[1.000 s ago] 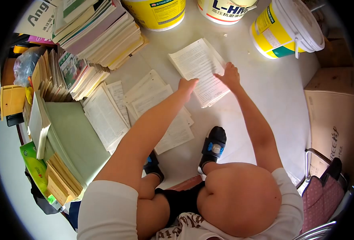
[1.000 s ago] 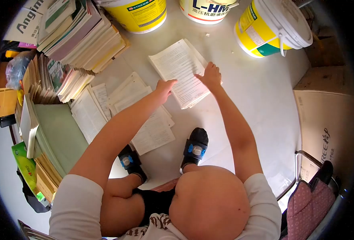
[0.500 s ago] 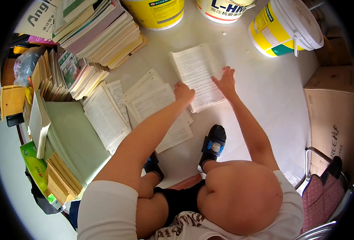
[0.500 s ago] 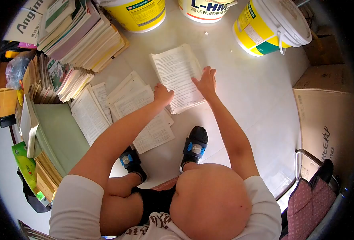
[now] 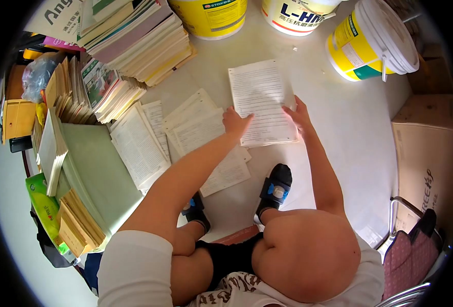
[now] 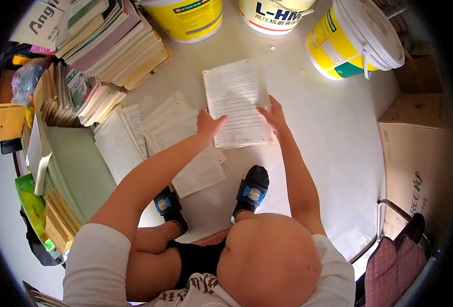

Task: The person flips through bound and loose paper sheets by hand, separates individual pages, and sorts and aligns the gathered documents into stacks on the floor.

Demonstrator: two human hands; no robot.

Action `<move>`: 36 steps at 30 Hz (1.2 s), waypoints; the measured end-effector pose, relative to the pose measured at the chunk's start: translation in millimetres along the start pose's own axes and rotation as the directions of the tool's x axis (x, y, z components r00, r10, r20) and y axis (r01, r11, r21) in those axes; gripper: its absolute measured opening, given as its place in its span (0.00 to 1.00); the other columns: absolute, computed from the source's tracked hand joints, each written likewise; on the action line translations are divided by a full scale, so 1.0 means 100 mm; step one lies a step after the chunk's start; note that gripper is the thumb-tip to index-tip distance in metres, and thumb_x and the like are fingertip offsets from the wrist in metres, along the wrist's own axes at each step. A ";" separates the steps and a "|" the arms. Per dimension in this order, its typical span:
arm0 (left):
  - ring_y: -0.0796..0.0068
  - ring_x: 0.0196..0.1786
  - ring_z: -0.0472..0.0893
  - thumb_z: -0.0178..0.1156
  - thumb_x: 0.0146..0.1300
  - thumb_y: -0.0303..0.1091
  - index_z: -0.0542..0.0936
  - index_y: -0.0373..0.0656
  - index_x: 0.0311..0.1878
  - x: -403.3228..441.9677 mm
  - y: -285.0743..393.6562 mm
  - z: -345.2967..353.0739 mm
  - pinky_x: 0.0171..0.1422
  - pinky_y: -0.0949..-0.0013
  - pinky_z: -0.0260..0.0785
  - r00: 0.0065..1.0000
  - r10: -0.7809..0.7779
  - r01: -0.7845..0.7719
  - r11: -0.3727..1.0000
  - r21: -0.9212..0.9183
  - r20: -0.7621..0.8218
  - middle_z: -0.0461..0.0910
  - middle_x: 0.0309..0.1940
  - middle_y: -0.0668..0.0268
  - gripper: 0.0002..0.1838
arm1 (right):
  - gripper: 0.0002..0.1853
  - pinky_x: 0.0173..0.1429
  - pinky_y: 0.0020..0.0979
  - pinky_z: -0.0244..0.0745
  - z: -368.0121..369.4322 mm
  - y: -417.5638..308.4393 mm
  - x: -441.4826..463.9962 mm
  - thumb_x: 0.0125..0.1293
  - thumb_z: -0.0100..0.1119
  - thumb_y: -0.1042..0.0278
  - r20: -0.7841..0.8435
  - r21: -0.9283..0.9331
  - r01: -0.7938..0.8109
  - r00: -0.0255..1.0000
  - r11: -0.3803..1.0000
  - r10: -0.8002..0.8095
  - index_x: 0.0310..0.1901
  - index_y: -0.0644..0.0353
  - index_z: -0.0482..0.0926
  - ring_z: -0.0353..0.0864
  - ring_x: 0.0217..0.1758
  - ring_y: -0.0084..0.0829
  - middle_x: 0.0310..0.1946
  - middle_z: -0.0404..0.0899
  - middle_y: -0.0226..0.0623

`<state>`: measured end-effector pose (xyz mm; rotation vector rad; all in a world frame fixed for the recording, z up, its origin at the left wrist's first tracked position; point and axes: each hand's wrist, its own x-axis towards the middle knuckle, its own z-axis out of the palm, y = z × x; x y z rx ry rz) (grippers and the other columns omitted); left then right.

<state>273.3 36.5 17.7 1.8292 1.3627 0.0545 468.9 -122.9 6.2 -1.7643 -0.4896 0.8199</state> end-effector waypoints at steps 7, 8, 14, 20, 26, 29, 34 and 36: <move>0.59 0.54 0.85 0.71 0.56 0.20 0.77 0.34 0.58 0.40 0.62 -0.68 0.60 0.59 0.80 0.928 0.136 0.173 0.666 -0.726 0.346 0.85 0.51 0.55 0.25 | 0.27 0.68 0.31 0.74 0.11 -0.57 -0.21 0.71 0.69 0.72 -0.020 0.348 0.098 0.995 0.932 -0.097 0.68 0.67 0.72 0.80 0.61 0.26 0.58 0.83 0.35; 0.59 0.54 0.85 0.71 0.56 0.20 0.77 0.34 0.58 0.38 0.72 -0.76 0.60 0.59 0.80 0.928 0.140 0.170 0.666 -0.726 0.345 0.85 0.51 0.55 0.25 | 0.26 0.68 0.30 0.74 0.10 -0.65 -0.19 0.71 0.69 0.72 -0.047 0.376 0.164 0.986 0.912 -0.158 0.67 0.66 0.73 0.80 0.61 0.25 0.58 0.83 0.34; 0.71 0.50 0.83 0.64 0.53 0.16 0.77 0.36 0.56 0.16 1.09 -1.27 0.56 0.66 0.76 0.905 0.404 -0.190 0.665 -0.723 0.134 0.84 0.48 0.62 0.24 | 0.16 0.61 0.26 0.75 0.01 -1.06 -0.25 0.72 0.67 0.74 -0.063 0.361 0.258 0.966 0.896 -0.252 0.59 0.68 0.80 0.80 0.55 0.20 0.52 0.85 0.31; 0.74 0.48 0.80 0.65 0.52 0.19 0.79 0.40 0.53 0.12 0.75 -1.22 0.54 0.67 0.73 0.917 0.354 -0.156 0.744 -0.649 0.186 0.82 0.43 0.68 0.22 | 0.10 0.47 0.21 0.73 0.11 -1.21 -0.38 0.68 0.63 0.81 0.032 0.156 0.317 0.945 0.935 -0.326 0.49 0.64 0.85 0.77 0.41 0.17 0.40 0.84 0.27; 0.73 0.42 0.81 0.59 0.56 0.18 0.79 0.37 0.51 0.12 0.82 -1.13 0.47 0.68 0.73 0.945 0.308 -0.180 0.767 -0.616 0.106 0.82 0.38 0.66 0.17 | 0.11 0.44 0.22 0.70 0.19 -1.03 -0.33 0.62 0.60 0.82 0.004 0.082 0.263 0.965 0.961 -0.264 0.46 0.63 0.83 0.71 0.37 0.17 0.32 0.76 0.24; 0.72 0.43 0.81 0.58 0.58 0.19 0.80 0.38 0.52 0.16 0.82 -1.16 0.49 0.68 0.73 0.924 0.360 -0.228 0.790 -0.569 0.130 0.84 0.40 0.64 0.17 | 0.09 0.44 0.23 0.70 0.22 -0.95 -0.29 0.63 0.61 0.81 -0.129 0.026 0.311 0.944 0.950 -0.305 0.45 0.63 0.83 0.73 0.38 0.18 0.33 0.77 0.24; 0.70 0.46 0.82 0.57 0.57 0.19 0.80 0.40 0.55 0.10 0.75 -1.13 0.52 0.66 0.74 0.891 0.432 -0.315 0.807 -0.499 0.137 0.85 0.43 0.62 0.21 | 0.12 0.54 0.26 0.73 0.13 -1.14 -0.41 0.64 0.63 0.81 -0.168 0.191 0.166 0.977 0.967 -0.135 0.49 0.63 0.82 0.79 0.46 0.23 0.42 0.82 0.27; 0.69 0.44 0.82 0.59 0.59 0.20 0.79 0.40 0.58 0.04 0.70 -1.02 0.51 0.63 0.75 0.904 0.418 -0.306 0.778 -0.548 0.089 0.85 0.44 0.62 0.22 | 0.15 0.56 0.27 0.74 0.18 -0.97 -0.37 0.63 0.63 0.80 -0.216 0.274 0.184 0.968 0.944 -0.126 0.52 0.63 0.81 0.79 0.48 0.24 0.44 0.82 0.28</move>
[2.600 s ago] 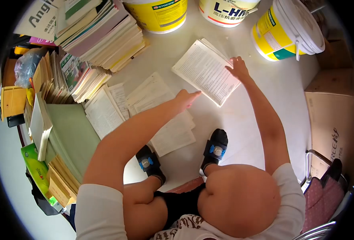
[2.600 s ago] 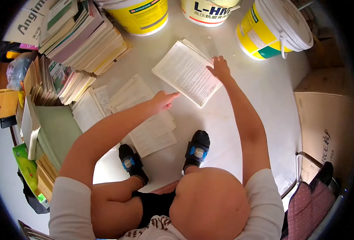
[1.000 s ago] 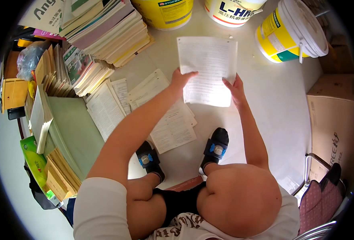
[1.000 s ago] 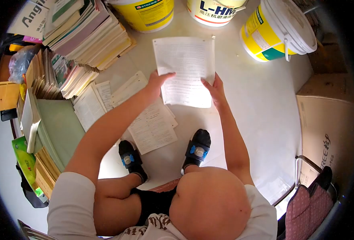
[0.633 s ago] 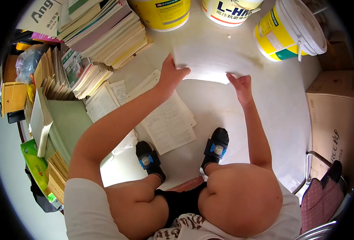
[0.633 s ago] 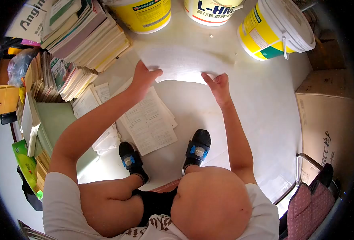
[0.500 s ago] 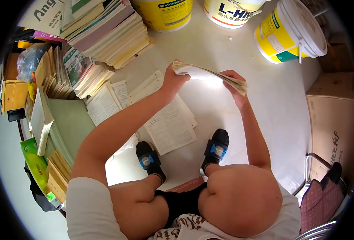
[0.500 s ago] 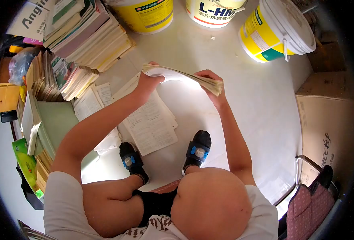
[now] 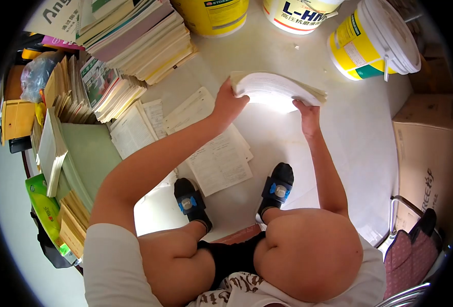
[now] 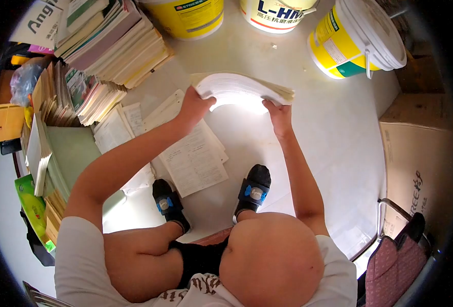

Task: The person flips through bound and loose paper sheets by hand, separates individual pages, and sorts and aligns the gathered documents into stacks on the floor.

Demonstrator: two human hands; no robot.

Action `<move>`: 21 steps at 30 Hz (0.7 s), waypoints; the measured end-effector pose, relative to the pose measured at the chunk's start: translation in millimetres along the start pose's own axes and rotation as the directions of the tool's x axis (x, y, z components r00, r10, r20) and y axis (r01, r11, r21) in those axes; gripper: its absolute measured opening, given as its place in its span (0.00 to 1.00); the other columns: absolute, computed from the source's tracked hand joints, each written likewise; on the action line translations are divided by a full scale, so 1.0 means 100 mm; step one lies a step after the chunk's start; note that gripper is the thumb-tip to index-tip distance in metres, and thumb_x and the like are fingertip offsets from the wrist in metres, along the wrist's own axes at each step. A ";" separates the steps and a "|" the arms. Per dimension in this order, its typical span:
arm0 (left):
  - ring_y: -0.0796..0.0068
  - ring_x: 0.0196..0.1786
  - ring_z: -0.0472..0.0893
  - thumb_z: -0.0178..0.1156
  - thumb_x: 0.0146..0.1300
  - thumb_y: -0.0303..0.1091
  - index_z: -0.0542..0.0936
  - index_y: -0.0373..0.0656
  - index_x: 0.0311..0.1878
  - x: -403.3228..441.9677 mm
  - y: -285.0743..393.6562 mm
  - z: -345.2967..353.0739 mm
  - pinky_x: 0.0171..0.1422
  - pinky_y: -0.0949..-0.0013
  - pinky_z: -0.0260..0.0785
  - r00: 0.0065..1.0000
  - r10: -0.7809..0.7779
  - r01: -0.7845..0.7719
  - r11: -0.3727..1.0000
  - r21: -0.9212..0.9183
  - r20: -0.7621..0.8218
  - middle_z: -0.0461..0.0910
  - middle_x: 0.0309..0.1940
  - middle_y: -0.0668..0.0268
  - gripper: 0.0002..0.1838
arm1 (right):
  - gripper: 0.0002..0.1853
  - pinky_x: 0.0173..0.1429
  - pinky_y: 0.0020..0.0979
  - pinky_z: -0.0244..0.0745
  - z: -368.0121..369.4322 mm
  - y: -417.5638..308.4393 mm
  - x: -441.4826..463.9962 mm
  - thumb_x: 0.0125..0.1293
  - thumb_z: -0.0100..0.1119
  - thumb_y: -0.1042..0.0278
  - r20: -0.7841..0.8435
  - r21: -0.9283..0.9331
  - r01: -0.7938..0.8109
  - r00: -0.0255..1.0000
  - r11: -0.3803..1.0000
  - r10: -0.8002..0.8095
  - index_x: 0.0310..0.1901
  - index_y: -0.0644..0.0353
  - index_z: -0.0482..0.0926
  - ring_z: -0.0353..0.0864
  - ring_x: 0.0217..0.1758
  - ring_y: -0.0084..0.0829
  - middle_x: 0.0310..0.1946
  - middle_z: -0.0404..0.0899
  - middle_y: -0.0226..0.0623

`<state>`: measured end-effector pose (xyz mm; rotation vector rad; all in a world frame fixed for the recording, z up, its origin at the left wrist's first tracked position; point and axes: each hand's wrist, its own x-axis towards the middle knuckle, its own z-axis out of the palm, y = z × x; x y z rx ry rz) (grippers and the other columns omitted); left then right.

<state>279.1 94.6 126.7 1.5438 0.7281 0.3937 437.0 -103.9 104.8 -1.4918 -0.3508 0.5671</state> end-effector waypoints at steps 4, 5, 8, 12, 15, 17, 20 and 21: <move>0.68 0.44 0.82 0.61 0.63 0.23 0.77 0.40 0.62 -0.04 -0.19 0.13 0.50 0.62 0.75 0.996 -0.085 0.085 0.996 -0.012 -0.028 0.85 0.44 0.60 0.22 | 0.25 0.63 0.33 0.73 -0.11 0.52 0.07 0.61 0.65 0.81 0.030 -0.016 -0.043 0.999 0.999 0.044 0.61 0.61 0.74 0.77 0.56 0.28 0.52 0.79 0.32; 0.67 0.44 0.82 0.62 0.64 0.25 0.76 0.40 0.62 -0.04 -0.18 0.15 0.51 0.62 0.75 0.995 -0.095 0.095 0.995 0.008 -0.026 0.84 0.44 0.59 0.22 | 0.24 0.62 0.33 0.74 -0.14 0.61 0.08 0.60 0.65 0.81 0.012 -0.049 -0.028 1.000 0.998 0.029 0.59 0.61 0.75 0.77 0.54 0.28 0.50 0.79 0.33; 0.65 0.44 0.82 0.63 0.66 0.26 0.75 0.41 0.64 -0.09 -0.10 0.16 0.50 0.61 0.74 0.996 -0.084 0.084 0.996 0.037 -0.002 0.84 0.44 0.57 0.23 | 0.20 0.59 0.32 0.74 -0.09 0.55 0.02 0.60 0.65 0.80 -0.089 0.065 0.032 0.996 0.997 -0.026 0.56 0.63 0.77 0.78 0.52 0.27 0.47 0.81 0.33; 0.61 0.39 0.80 0.62 0.67 0.27 0.73 0.43 0.65 -0.15 -0.11 0.17 0.47 0.59 0.74 0.999 0.037 -0.040 0.995 0.096 0.039 0.82 0.40 0.56 0.23 | 0.21 0.60 0.32 0.75 -0.22 0.47 -0.06 0.60 0.65 0.81 -0.068 0.081 -0.001 0.998 0.997 0.006 0.57 0.63 0.76 0.79 0.53 0.29 0.48 0.81 0.33; 0.58 0.36 0.79 0.62 0.68 0.28 0.73 0.44 0.65 -0.25 -0.29 0.21 0.45 0.57 0.73 0.993 0.114 -0.113 0.984 0.141 0.004 0.81 0.38 0.54 0.23 | 0.23 0.61 0.32 0.75 -0.20 0.53 -0.13 0.60 0.64 0.84 -0.084 0.048 -0.013 0.996 0.999 0.017 0.58 0.63 0.78 0.81 0.50 0.29 0.48 0.83 0.33; 0.57 0.35 0.79 0.62 0.68 0.28 0.73 0.45 0.65 -0.27 -0.38 0.22 0.43 0.56 0.73 0.992 0.123 -0.119 0.984 0.134 -0.020 0.81 0.37 0.53 0.22 | 0.22 0.62 0.31 0.75 -0.12 0.61 -0.17 0.63 0.66 0.82 -0.087 0.044 0.029 0.996 0.999 -0.025 0.60 0.63 0.77 0.81 0.53 0.29 0.50 0.83 0.33; 0.53 0.34 0.81 0.62 0.71 0.32 0.72 0.44 0.67 -0.31 -0.20 0.12 0.42 0.55 0.73 0.995 0.058 -0.073 0.981 0.180 0.085 0.83 0.39 0.48 0.23 | 0.23 0.64 0.31 0.74 -0.09 0.54 -0.17 0.66 0.69 0.78 -0.069 0.032 0.025 0.997 0.999 -0.022 0.62 0.63 0.76 0.80 0.56 0.28 0.53 0.82 0.33; 0.53 0.35 0.81 0.62 0.72 0.35 0.71 0.42 0.68 -0.32 -0.11 0.09 0.42 0.53 0.73 0.989 0.001 -0.034 0.973 0.227 0.145 0.83 0.41 0.47 0.24 | 0.22 0.64 0.30 0.73 -0.11 0.45 -0.19 0.68 0.70 0.76 0.002 0.055 0.048 0.999 0.997 -0.048 0.62 0.62 0.76 0.78 0.57 0.27 0.54 0.81 0.32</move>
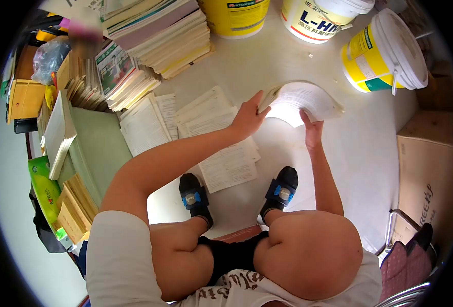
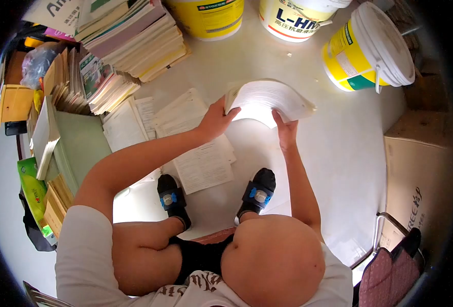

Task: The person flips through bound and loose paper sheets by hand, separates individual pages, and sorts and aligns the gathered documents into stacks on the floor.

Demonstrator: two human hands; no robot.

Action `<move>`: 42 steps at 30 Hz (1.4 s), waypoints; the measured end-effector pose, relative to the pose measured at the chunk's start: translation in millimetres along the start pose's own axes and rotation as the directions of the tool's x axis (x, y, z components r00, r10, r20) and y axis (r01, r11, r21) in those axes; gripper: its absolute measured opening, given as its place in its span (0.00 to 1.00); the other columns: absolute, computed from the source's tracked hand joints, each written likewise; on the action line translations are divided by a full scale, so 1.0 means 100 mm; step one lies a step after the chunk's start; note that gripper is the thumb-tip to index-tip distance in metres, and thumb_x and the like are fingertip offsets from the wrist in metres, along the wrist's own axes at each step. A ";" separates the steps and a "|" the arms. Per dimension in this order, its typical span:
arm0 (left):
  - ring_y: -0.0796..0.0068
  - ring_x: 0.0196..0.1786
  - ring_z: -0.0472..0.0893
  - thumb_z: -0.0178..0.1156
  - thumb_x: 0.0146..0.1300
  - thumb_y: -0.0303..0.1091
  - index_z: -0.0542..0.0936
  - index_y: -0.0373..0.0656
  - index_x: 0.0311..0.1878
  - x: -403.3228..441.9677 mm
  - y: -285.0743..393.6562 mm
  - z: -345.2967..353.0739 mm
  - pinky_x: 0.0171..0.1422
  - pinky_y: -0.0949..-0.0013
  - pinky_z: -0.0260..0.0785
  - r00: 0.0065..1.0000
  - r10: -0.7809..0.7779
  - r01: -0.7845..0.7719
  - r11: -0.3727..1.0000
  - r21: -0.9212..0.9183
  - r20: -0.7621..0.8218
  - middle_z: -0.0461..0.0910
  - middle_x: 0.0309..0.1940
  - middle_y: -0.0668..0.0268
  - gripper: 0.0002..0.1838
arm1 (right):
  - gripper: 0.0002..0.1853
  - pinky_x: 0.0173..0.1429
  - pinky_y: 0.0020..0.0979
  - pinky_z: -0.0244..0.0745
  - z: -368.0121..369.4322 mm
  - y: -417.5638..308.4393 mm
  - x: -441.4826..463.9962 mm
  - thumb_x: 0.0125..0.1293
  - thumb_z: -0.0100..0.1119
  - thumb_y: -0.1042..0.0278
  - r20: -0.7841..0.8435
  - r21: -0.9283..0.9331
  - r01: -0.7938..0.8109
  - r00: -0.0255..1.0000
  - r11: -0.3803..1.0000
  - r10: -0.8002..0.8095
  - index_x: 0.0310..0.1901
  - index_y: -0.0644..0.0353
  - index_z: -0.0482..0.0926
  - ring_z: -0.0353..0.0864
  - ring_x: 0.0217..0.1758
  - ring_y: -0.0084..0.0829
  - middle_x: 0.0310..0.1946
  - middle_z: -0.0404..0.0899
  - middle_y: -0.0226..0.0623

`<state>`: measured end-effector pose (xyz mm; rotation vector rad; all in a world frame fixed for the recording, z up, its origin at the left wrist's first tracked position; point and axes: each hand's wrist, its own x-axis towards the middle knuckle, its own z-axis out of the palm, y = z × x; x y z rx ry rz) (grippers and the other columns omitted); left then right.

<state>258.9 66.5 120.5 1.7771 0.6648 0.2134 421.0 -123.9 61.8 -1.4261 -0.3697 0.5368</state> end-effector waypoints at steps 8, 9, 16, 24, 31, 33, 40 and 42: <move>0.54 0.52 0.84 0.61 0.74 0.39 0.68 0.39 0.73 -0.66 0.79 -0.83 0.63 0.58 0.73 0.981 -0.031 0.048 0.995 -0.085 0.191 0.84 0.52 0.46 0.29 | 0.22 0.68 0.31 0.71 0.36 -0.38 -0.29 0.70 0.67 0.78 0.162 0.125 -0.085 0.985 0.989 0.064 0.64 0.63 0.75 0.77 0.60 0.26 0.56 0.80 0.32; 0.56 0.54 0.83 0.61 0.74 0.38 0.68 0.38 0.74 -0.76 0.82 -0.94 0.65 0.58 0.72 0.974 -0.088 0.115 0.986 -0.118 0.209 0.84 0.54 0.48 0.29 | 0.22 0.68 0.31 0.71 0.48 -0.40 -0.32 0.70 0.67 0.78 0.173 0.132 -0.083 0.983 0.988 0.059 0.64 0.63 0.75 0.77 0.60 0.26 0.56 0.80 0.32; 0.68 0.61 0.79 0.59 0.76 0.35 0.68 0.34 0.73 -1.66 0.39 -1.52 0.70 0.66 0.68 0.951 -0.292 0.308 0.916 -0.258 0.099 0.81 0.60 0.57 0.27 | 0.11 0.52 0.27 0.77 1.30 -0.55 -0.68 0.73 0.66 0.69 0.309 0.115 -0.303 0.916 0.946 0.256 0.53 0.61 0.83 0.82 0.46 0.21 0.44 0.86 0.29; 0.70 0.55 0.82 0.55 0.80 0.42 0.66 0.38 0.75 -2.77 -0.40 -1.59 0.43 0.67 0.86 0.871 -0.486 0.362 0.731 -0.579 -0.070 0.80 0.60 0.59 0.28 | 0.15 0.54 0.28 0.77 2.21 -0.76 -1.04 0.75 0.65 0.65 0.537 -0.123 -0.327 0.772 0.937 0.340 0.55 0.66 0.81 0.81 0.49 0.21 0.47 0.85 0.31; 0.69 0.49 0.84 0.52 0.81 0.47 0.65 0.41 0.75 -2.85 -0.71 -2.02 0.27 0.67 0.82 0.776 -0.495 0.110 0.718 -0.688 -0.392 0.79 0.59 0.60 0.28 | 0.20 0.55 0.30 0.82 2.93 -0.83 -0.99 0.77 0.60 0.66 0.763 -0.139 -0.243 0.592 0.960 0.260 0.65 0.65 0.74 0.81 0.52 0.23 0.53 0.83 0.35; 0.68 0.49 0.84 0.51 0.81 0.49 0.66 0.42 0.75 -2.71 -0.62 -2.34 0.26 0.67 0.81 0.755 -0.490 0.095 0.739 -0.667 -0.435 0.80 0.59 0.61 0.28 | 0.19 0.47 0.30 0.87 3.05 -0.77 -0.96 0.79 0.56 0.67 0.771 -0.344 -0.233 0.482 0.910 0.415 0.67 0.63 0.71 0.84 0.46 0.24 0.53 0.83 0.37; 0.70 0.48 0.87 0.53 0.80 0.52 0.65 0.41 0.75 -2.20 -0.50 -3.27 0.35 0.71 0.80 0.755 -0.424 0.024 0.780 -0.625 -0.500 0.82 0.56 0.64 0.31 | 0.19 0.37 0.29 0.87 3.94 -0.81 -0.43 0.81 0.50 0.68 0.768 -0.350 -0.191 0.502 0.917 0.398 0.68 0.64 0.68 0.85 0.30 0.28 0.47 0.81 0.39; 0.69 0.49 0.86 0.54 0.80 0.47 0.66 0.37 0.72 -1.94 -0.59 -3.40 0.41 0.71 0.83 0.682 -0.380 -0.100 0.798 -0.594 -0.625 0.82 0.56 0.61 0.28 | 0.19 0.37 0.29 0.87 4.23 -0.83 -0.25 0.81 0.49 0.70 0.754 -0.286 -0.104 0.589 0.953 0.291 0.68 0.64 0.67 0.86 0.32 0.28 0.46 0.81 0.38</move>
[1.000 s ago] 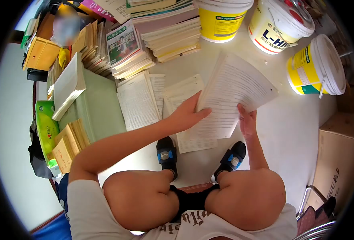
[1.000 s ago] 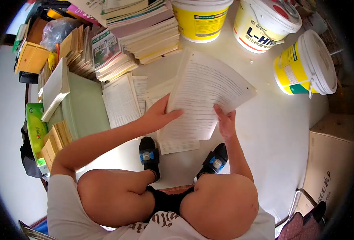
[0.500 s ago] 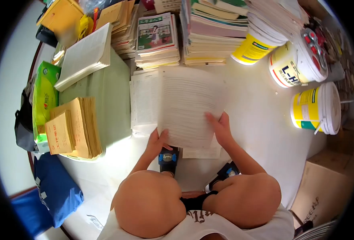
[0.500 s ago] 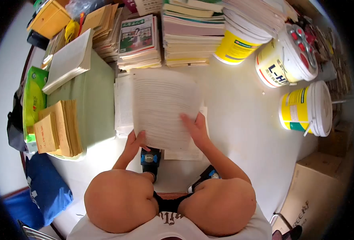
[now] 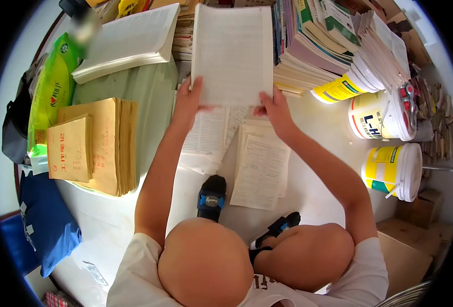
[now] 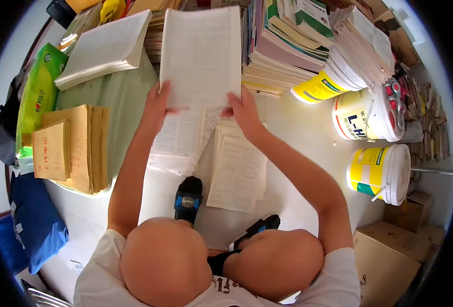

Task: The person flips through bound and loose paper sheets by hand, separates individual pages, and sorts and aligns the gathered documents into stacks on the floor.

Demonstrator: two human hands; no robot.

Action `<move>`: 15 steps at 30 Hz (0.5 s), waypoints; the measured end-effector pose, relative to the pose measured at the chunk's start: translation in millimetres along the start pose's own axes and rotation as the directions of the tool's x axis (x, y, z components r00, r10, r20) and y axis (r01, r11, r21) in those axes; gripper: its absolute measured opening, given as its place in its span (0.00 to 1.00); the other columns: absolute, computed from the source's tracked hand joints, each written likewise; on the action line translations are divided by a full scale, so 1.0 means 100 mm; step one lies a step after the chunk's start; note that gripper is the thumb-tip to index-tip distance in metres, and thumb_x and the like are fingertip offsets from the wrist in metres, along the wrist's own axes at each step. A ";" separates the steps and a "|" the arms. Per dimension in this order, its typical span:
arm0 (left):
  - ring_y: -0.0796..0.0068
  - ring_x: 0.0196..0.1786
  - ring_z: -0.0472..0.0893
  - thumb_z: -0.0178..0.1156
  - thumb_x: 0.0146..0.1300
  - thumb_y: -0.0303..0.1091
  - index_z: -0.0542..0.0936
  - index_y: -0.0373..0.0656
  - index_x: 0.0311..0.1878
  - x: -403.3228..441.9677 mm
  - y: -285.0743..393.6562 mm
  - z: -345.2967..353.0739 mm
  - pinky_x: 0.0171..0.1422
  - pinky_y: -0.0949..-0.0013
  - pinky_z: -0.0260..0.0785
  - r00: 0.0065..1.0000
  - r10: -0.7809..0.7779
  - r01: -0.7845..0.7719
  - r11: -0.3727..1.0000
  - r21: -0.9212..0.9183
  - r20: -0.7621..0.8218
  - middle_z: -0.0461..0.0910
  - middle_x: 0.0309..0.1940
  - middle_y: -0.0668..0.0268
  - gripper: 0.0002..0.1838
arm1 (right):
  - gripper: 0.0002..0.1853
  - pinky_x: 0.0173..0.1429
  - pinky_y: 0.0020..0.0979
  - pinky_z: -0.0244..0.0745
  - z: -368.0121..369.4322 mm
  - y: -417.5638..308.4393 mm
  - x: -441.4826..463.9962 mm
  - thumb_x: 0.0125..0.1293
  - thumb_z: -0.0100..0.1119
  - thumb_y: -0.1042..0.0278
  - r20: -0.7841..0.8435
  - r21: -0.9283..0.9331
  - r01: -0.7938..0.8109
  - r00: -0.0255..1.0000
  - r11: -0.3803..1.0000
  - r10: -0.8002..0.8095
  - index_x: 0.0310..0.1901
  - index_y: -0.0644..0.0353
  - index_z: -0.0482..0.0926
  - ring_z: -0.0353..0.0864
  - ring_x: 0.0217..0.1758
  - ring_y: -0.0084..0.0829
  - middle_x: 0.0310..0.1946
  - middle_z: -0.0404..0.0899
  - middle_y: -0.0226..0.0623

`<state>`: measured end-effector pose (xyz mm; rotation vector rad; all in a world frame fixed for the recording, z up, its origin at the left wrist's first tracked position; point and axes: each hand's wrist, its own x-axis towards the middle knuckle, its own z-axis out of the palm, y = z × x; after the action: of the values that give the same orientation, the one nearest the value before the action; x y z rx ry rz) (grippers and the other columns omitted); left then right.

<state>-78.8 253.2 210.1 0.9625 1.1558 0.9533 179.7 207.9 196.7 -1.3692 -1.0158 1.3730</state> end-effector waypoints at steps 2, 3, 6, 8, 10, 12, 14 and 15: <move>0.68 0.50 0.86 0.56 0.80 0.41 0.68 0.34 0.70 0.31 -0.08 0.04 0.47 0.70 0.85 0.991 0.091 -0.097 0.994 -0.057 -0.097 0.82 0.55 0.58 0.25 | 0.16 0.38 0.29 0.88 0.10 -0.10 0.27 0.79 0.50 0.72 -0.086 0.043 0.079 0.993 0.996 -0.075 0.65 0.64 0.69 0.87 0.33 0.29 0.46 0.80 0.37; 0.67 0.49 0.86 0.58 0.77 0.35 0.68 0.30 0.69 0.48 -0.13 0.01 0.51 0.67 0.87 0.984 0.120 -0.142 0.975 -0.172 -0.132 0.81 0.55 0.55 0.24 | 0.15 0.39 0.30 0.88 0.12 -0.12 0.42 0.79 0.50 0.73 -0.082 0.089 0.075 0.994 0.993 -0.067 0.63 0.64 0.69 0.87 0.34 0.31 0.47 0.80 0.39; 0.65 0.49 0.86 0.60 0.75 0.28 0.70 0.25 0.65 0.82 -0.29 -0.03 0.59 0.65 0.86 0.987 0.105 -0.136 0.945 -0.298 -0.118 0.80 0.55 0.51 0.21 | 0.12 0.41 0.31 0.90 0.11 -0.09 0.81 0.78 0.51 0.75 -0.109 0.143 -0.034 0.993 0.989 0.050 0.59 0.65 0.71 0.88 0.35 0.34 0.48 0.81 0.42; 0.64 0.51 0.85 0.58 0.75 0.26 0.71 0.25 0.62 1.02 -0.47 -0.03 0.63 0.66 0.84 0.990 0.046 -0.084 0.953 -0.291 -0.133 0.80 0.54 0.51 0.18 | 0.10 0.42 0.31 0.90 0.05 0.01 1.02 0.78 0.51 0.75 -0.129 0.159 -0.131 0.980 0.978 0.153 0.57 0.65 0.71 0.89 0.35 0.35 0.48 0.82 0.44; 0.63 0.51 0.86 0.58 0.75 0.25 0.71 0.25 0.61 1.07 -0.72 -0.02 0.63 0.66 0.84 0.989 0.034 -0.084 0.933 -0.350 -0.146 0.80 0.53 0.51 0.17 | 0.10 0.43 0.33 0.91 -0.10 0.22 1.07 0.78 0.52 0.73 -0.025 0.143 -0.331 0.941 0.933 0.338 0.55 0.66 0.71 0.90 0.36 0.39 0.43 0.84 0.49; 0.63 0.51 0.86 0.59 0.75 0.25 0.71 0.25 0.60 1.17 -0.83 -0.04 0.62 0.66 0.84 0.986 0.032 -0.097 0.908 -0.409 -0.162 0.80 0.52 0.52 0.17 | 0.12 0.42 0.34 0.90 -0.14 0.30 0.99 0.77 0.55 0.68 -0.062 -0.024 -0.336 0.940 0.941 0.334 0.55 0.67 0.71 0.90 0.36 0.40 0.40 0.84 0.48; 0.62 0.48 0.87 0.59 0.74 0.25 0.71 0.26 0.59 1.19 -0.92 -0.06 0.61 0.65 0.85 0.981 0.052 -0.115 0.931 -0.347 -0.185 0.80 0.49 0.53 0.15 | 0.16 0.41 0.34 0.90 -0.13 0.41 0.73 0.77 0.57 0.64 -0.096 -0.193 -0.349 0.937 0.917 0.337 0.55 0.68 0.72 0.90 0.36 0.41 0.37 0.85 0.48; 0.62 0.48 0.87 0.59 0.74 0.25 0.71 0.26 0.59 1.22 -0.94 -0.05 0.61 0.65 0.85 0.982 0.045 -0.109 0.929 -0.354 -0.185 0.80 0.49 0.53 0.15 | 0.23 0.40 0.36 0.89 -0.10 0.47 0.58 0.75 0.59 0.55 -0.072 -0.491 -0.370 0.919 0.789 0.387 0.57 0.69 0.71 0.91 0.36 0.42 0.35 0.85 0.49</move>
<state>-56.7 341.4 85.8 0.6375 1.0409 1.2840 189.7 252.6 136.7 -2.0329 -1.2165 1.4810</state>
